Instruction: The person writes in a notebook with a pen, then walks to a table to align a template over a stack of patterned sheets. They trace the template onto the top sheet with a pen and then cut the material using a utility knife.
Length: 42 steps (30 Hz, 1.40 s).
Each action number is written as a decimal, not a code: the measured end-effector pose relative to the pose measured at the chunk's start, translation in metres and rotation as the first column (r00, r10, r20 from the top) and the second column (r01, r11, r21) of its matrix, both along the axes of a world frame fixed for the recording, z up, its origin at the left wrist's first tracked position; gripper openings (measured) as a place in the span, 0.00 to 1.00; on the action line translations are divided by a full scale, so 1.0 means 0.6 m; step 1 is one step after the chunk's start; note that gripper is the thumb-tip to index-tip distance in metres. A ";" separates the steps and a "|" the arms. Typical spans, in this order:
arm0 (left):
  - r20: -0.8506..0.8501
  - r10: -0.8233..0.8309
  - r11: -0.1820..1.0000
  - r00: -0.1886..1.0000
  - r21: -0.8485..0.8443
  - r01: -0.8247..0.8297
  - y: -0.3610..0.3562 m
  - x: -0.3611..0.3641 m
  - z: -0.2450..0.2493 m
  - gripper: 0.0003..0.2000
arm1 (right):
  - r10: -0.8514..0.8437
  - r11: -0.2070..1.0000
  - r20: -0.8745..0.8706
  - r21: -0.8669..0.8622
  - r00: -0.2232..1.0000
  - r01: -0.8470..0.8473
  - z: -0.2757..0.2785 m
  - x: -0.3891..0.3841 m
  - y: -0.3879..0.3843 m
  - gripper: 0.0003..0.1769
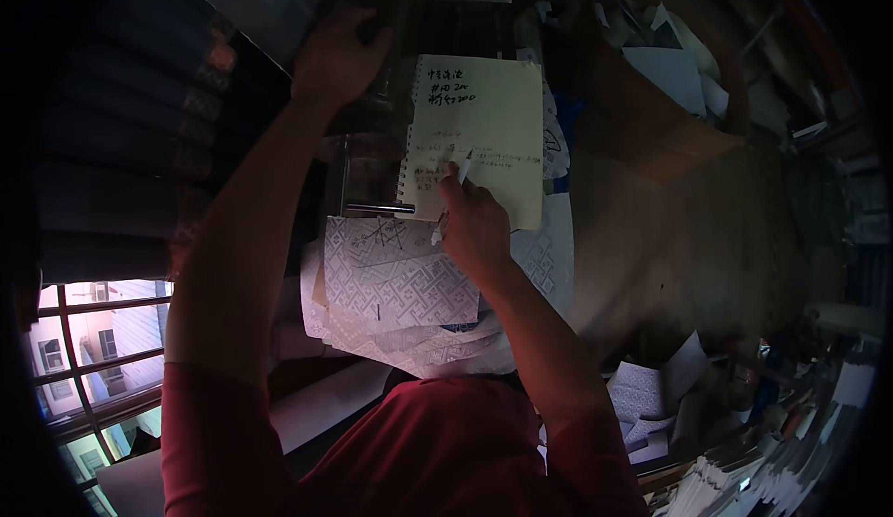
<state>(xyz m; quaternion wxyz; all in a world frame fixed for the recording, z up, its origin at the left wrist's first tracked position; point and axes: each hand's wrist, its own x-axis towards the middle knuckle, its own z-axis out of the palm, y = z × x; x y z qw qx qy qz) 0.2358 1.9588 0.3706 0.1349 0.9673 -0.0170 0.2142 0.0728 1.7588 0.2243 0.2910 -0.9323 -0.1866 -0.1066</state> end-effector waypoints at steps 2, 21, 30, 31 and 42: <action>0.025 0.000 1.000 1.000 0.008 0.000 0.001 0.000 0.000 0.26 | 0.000 1.000 0.012 -0.006 1.000 0.000 0.001 -0.001 0.001 0.39; -0.076 0.042 0.999 0.996 -0.001 -0.042 -0.008 -0.011 0.015 0.27 | -0.022 0.999 0.098 0.027 0.995 0.020 0.004 -0.001 0.009 0.21; -0.090 0.038 0.999 0.995 0.007 -0.037 -0.008 -0.010 0.016 0.28 | -0.012 1.000 0.083 0.027 0.997 0.010 0.001 -0.001 0.008 0.20; -0.102 0.039 0.999 0.994 0.006 -0.038 -0.008 -0.010 0.016 0.28 | -0.010 1.000 0.073 0.018 0.997 0.009 0.002 -0.002 0.008 0.20; -0.093 0.048 0.999 0.994 0.000 -0.049 -0.009 -0.010 0.017 0.28 | -0.020 0.999 0.077 0.051 0.997 0.016 0.003 -0.001 0.009 0.20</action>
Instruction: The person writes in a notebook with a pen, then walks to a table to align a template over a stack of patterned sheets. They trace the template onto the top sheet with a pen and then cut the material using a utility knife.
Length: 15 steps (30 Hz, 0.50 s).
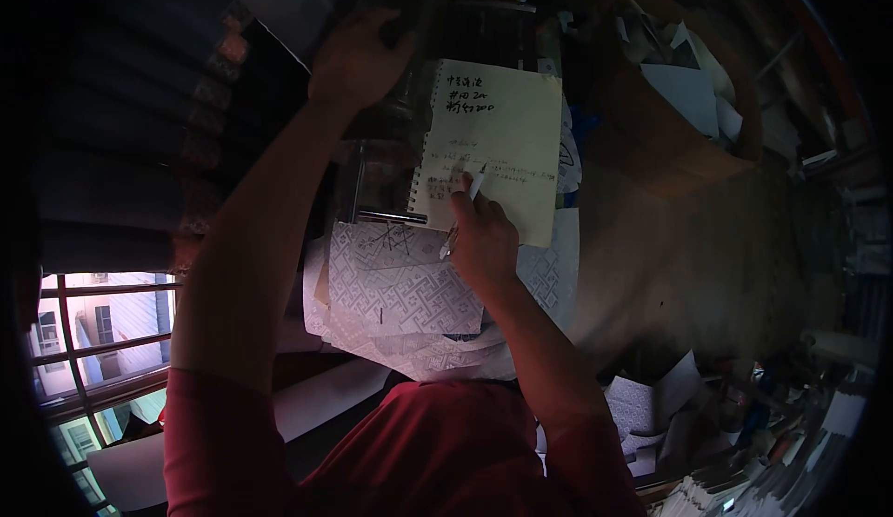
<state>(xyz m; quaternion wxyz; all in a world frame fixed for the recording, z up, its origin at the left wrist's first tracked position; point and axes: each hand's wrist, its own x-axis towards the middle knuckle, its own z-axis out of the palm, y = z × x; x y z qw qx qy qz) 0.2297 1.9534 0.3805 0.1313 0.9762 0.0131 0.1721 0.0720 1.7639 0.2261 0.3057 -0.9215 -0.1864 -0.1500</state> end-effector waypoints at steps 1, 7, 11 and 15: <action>0.000 0.002 1.000 1.000 0.002 -0.002 0.000 0.001 0.000 0.28 | -0.008 1.000 -0.012 -0.004 1.000 0.008 -0.001 0.000 0.000 0.20; 0.006 0.006 1.000 1.000 -0.018 -0.006 -0.001 -0.002 0.000 0.28 | 0.004 1.000 0.046 0.017 0.999 -0.005 0.000 0.000 -0.002 0.24; 0.015 0.002 1.000 1.000 -0.004 -0.002 -0.002 -0.004 0.002 0.28 | 0.067 0.945 -0.032 0.323 0.997 -0.054 -0.021 -0.010 -0.019 0.27; 0.013 0.001 1.000 1.000 -0.019 -0.001 0.002 0.000 -0.006 0.28 | 0.084 0.857 0.050 0.506 0.995 -0.097 -0.014 -0.015 -0.027 0.26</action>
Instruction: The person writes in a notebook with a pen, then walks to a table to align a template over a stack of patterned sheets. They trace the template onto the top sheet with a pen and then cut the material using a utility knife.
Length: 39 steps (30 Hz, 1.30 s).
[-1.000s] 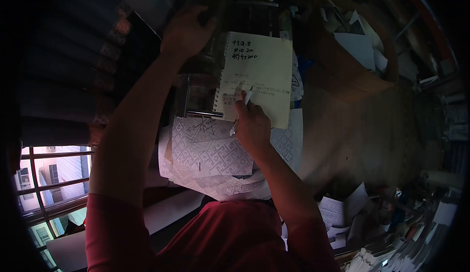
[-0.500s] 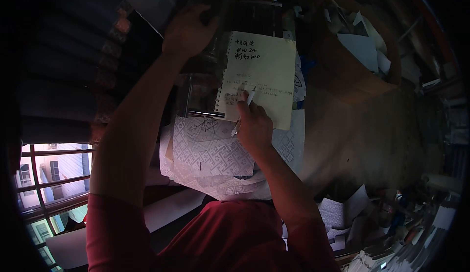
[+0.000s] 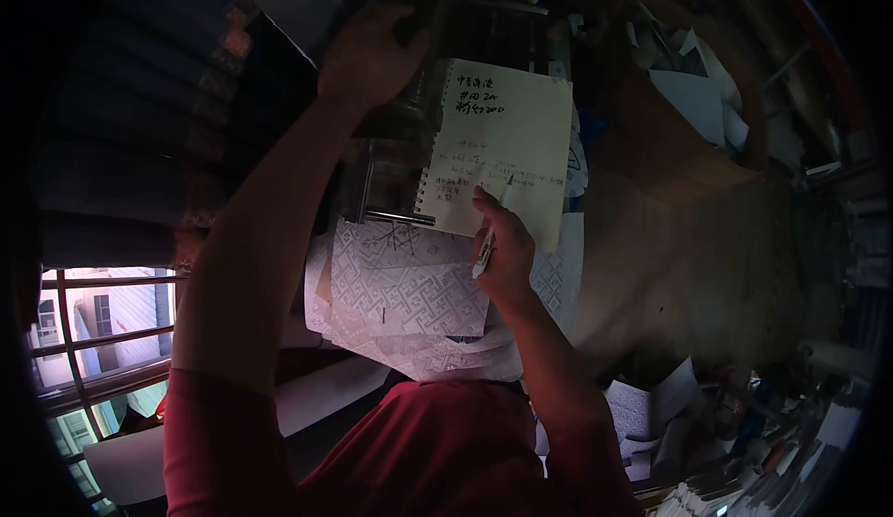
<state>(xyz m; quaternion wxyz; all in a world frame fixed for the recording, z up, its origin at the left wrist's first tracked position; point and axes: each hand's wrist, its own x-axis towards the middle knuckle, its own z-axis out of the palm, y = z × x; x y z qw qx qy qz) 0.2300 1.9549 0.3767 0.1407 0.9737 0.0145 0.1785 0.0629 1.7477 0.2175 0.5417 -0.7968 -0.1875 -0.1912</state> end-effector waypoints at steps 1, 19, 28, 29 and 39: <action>0.025 -0.014 1.000 1.000 0.009 0.014 0.000 0.001 0.000 0.28 | 0.014 1.000 -0.029 0.002 0.999 -0.014 0.005 0.000 -0.003 0.25; -0.018 -0.005 1.000 1.000 -0.001 0.005 -0.005 -0.008 0.011 0.28 | 0.102 0.946 -0.362 0.322 0.927 0.021 0.103 0.073 0.009 0.12; -0.006 0.014 1.000 1.000 0.014 -0.013 -0.008 -0.009 0.011 0.29 | 0.170 0.894 -0.234 0.445 0.957 -0.050 0.014 0.125 0.042 0.05; -0.007 0.014 1.000 1.000 0.014 -0.014 -0.007 -0.008 0.011 0.29 | 0.171 0.894 -0.234 0.445 0.957 -0.051 0.005 0.126 0.038 0.05; 0.009 -0.005 1.000 1.000 0.015 0.005 -0.005 -0.007 0.007 0.28 | 0.241 0.836 -0.319 0.548 0.917 -0.030 0.008 0.123 0.029 0.07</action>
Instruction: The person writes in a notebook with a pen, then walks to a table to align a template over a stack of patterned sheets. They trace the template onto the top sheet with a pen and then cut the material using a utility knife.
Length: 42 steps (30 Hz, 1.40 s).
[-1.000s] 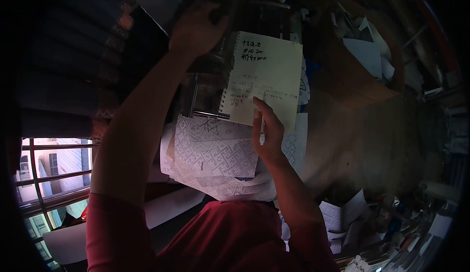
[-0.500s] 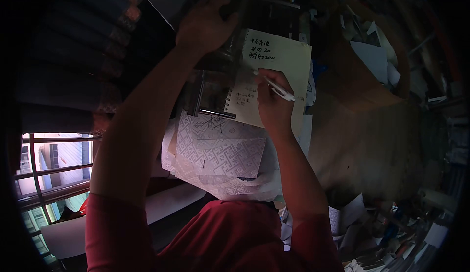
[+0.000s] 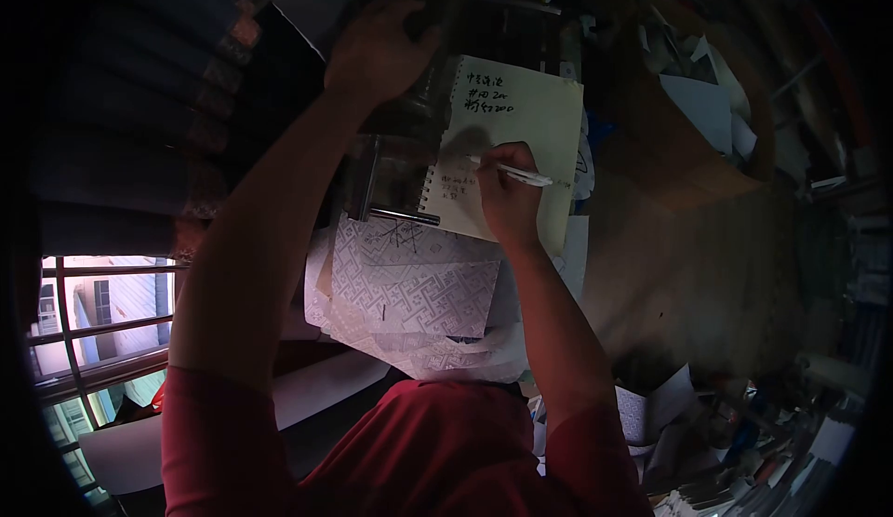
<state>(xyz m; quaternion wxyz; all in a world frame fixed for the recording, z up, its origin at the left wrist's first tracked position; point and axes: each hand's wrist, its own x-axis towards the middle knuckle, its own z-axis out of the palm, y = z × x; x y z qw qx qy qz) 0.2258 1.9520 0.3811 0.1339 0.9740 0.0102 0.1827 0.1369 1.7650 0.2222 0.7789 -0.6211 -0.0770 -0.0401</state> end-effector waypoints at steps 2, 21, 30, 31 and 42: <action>0.000 0.003 1.000 1.000 -0.014 -0.003 0.001 0.001 -0.003 0.28 | -0.009 1.000 0.005 0.007 1.000 0.009 0.000 0.000 0.000 0.08; 0.026 -0.014 1.000 1.000 -0.016 0.014 0.004 0.007 -0.005 0.27 | -0.013 1.000 -0.012 -0.007 1.000 0.013 -0.006 0.004 0.002 0.05; 0.070 -0.052 0.999 0.996 0.004 0.052 0.017 0.015 -0.022 0.26 | -0.066 0.997 -0.037 0.032 0.997 0.067 -0.003 -0.017 0.009 0.04; 0.074 -0.060 0.998 0.995 0.003 0.060 0.020 0.023 -0.021 0.27 | -0.106 0.994 -0.027 0.023 0.994 0.107 0.003 -0.027 0.004 0.05; 0.101 -0.272 0.961 0.957 0.079 0.265 0.136 0.127 -0.103 0.22 | -0.487 0.835 0.238 -0.154 0.841 0.528 0.020 -0.324 -0.154 0.15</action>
